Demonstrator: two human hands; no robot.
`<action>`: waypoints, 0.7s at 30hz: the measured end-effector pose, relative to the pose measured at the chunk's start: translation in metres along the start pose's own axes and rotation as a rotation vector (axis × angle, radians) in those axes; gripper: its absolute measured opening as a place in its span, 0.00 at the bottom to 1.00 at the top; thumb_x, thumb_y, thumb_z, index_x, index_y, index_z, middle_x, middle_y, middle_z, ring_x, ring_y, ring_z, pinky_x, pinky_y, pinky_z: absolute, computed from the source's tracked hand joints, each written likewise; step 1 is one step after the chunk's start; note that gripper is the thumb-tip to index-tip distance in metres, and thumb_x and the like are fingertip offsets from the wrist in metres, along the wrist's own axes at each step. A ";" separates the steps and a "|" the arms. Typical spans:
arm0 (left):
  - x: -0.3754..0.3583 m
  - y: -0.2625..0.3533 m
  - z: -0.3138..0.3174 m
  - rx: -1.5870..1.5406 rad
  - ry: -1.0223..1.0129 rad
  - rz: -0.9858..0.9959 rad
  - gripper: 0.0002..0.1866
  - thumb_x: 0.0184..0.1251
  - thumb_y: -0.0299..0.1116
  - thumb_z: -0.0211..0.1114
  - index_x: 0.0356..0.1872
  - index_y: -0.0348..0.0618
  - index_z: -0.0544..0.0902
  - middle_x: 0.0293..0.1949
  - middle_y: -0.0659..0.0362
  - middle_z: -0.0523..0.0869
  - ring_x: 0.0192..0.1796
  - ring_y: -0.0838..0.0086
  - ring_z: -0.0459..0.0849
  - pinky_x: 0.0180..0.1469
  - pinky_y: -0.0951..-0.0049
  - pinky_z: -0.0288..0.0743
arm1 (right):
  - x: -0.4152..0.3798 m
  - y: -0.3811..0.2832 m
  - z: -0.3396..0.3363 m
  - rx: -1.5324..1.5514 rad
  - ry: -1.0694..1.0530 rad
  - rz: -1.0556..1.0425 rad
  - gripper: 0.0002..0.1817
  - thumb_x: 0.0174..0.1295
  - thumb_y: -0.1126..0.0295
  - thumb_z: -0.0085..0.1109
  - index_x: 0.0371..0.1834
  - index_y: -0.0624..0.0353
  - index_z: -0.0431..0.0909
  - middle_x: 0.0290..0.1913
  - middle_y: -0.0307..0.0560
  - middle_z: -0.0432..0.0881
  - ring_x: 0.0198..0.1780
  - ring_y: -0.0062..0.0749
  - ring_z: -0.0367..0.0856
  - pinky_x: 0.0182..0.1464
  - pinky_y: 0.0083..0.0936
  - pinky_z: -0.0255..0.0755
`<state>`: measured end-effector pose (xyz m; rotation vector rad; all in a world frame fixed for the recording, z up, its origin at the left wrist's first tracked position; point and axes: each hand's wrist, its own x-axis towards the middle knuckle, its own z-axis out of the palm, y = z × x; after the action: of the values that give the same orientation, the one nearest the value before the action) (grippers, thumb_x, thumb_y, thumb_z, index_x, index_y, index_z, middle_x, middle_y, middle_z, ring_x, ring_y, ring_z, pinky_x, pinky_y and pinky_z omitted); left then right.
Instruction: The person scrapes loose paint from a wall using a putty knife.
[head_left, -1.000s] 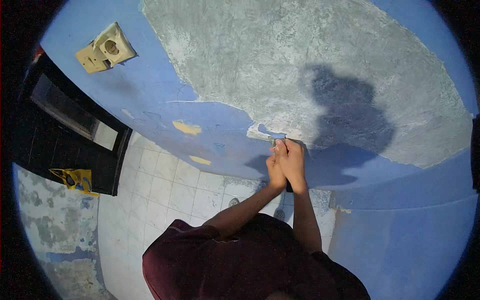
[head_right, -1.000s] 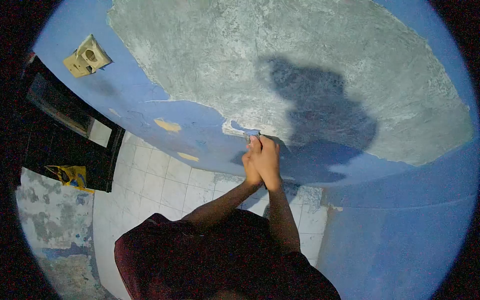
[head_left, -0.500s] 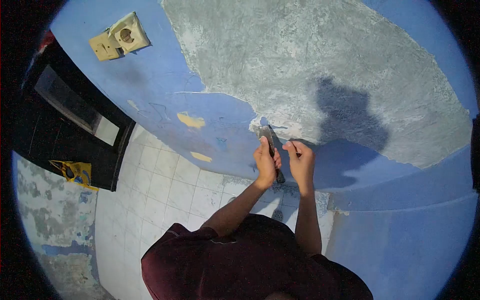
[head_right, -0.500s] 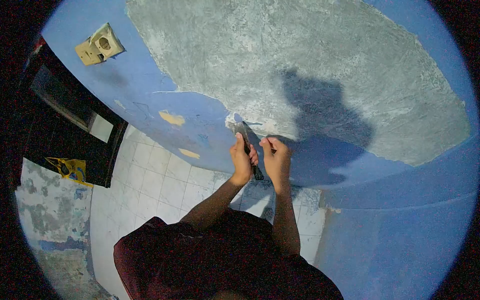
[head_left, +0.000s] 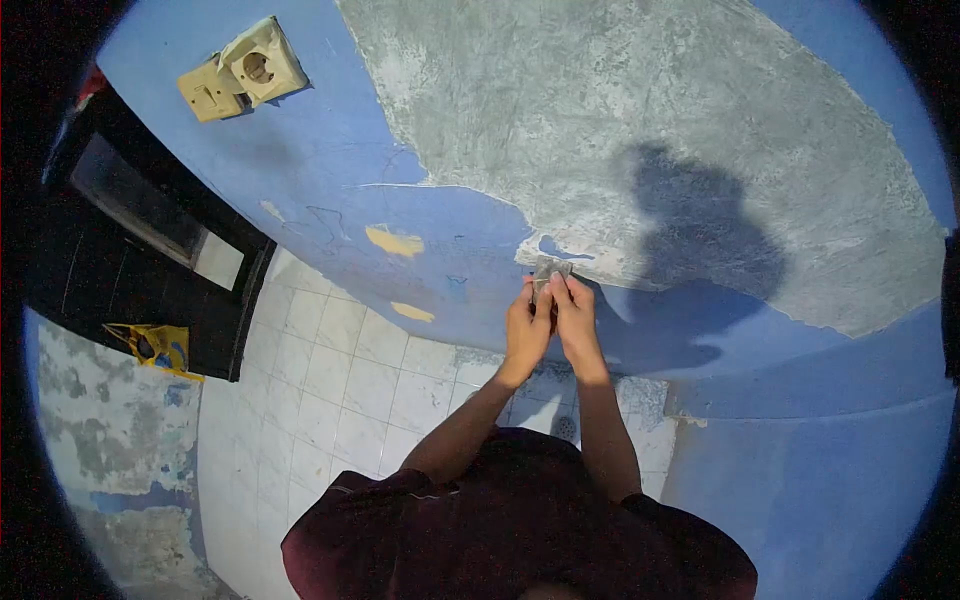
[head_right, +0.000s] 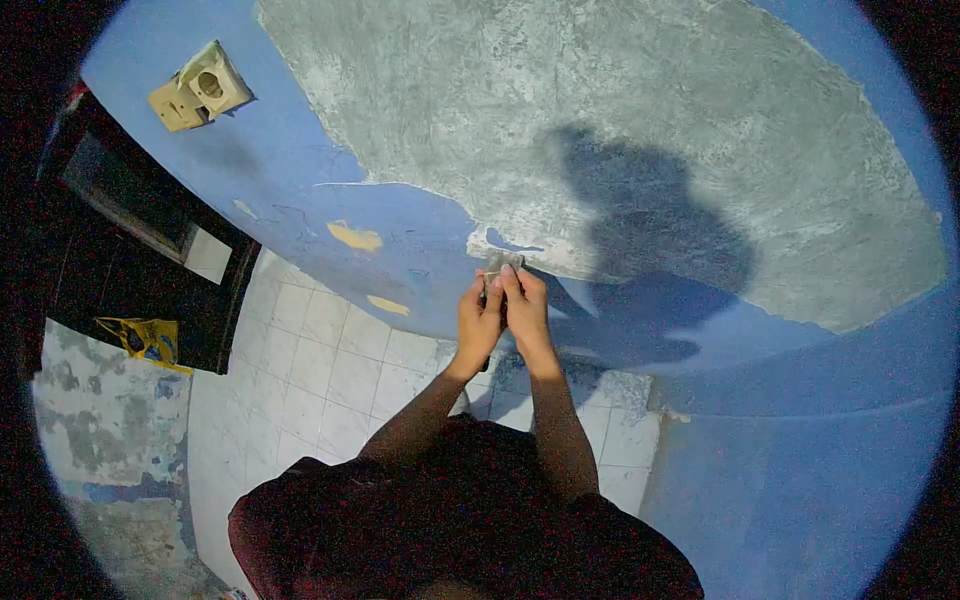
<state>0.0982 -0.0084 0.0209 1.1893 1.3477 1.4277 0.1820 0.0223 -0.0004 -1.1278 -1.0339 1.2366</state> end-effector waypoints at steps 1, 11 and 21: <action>0.001 0.005 -0.002 0.033 -0.043 -0.062 0.15 0.74 0.40 0.54 0.43 0.36 0.80 0.25 0.65 0.79 0.26 0.83 0.71 0.27 0.76 0.66 | -0.005 -0.014 0.008 0.118 0.010 0.001 0.16 0.70 0.65 0.52 0.30 0.68 0.78 0.28 0.38 0.80 0.31 0.15 0.70 0.32 0.20 0.66; -0.003 -0.011 0.028 -0.239 0.036 -0.105 0.16 0.77 0.38 0.52 0.38 0.33 0.80 0.31 0.60 0.83 0.33 0.81 0.75 0.35 0.77 0.71 | -0.005 -0.035 0.007 0.043 0.057 -0.019 0.17 0.72 0.66 0.49 0.37 0.71 0.82 0.35 0.47 0.87 0.30 0.19 0.78 0.35 0.20 0.73; 0.002 -0.013 0.023 -0.171 -0.005 -0.092 0.15 0.76 0.36 0.52 0.37 0.34 0.80 0.29 0.61 0.82 0.33 0.82 0.75 0.35 0.76 0.71 | 0.002 -0.023 0.004 0.043 0.024 -0.120 0.15 0.70 0.69 0.50 0.39 0.71 0.83 0.34 0.46 0.87 0.34 0.23 0.81 0.40 0.21 0.75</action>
<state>0.1194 0.0001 0.0082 1.0071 1.2338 1.4423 0.1820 0.0247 0.0231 -1.0302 -1.0373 1.1419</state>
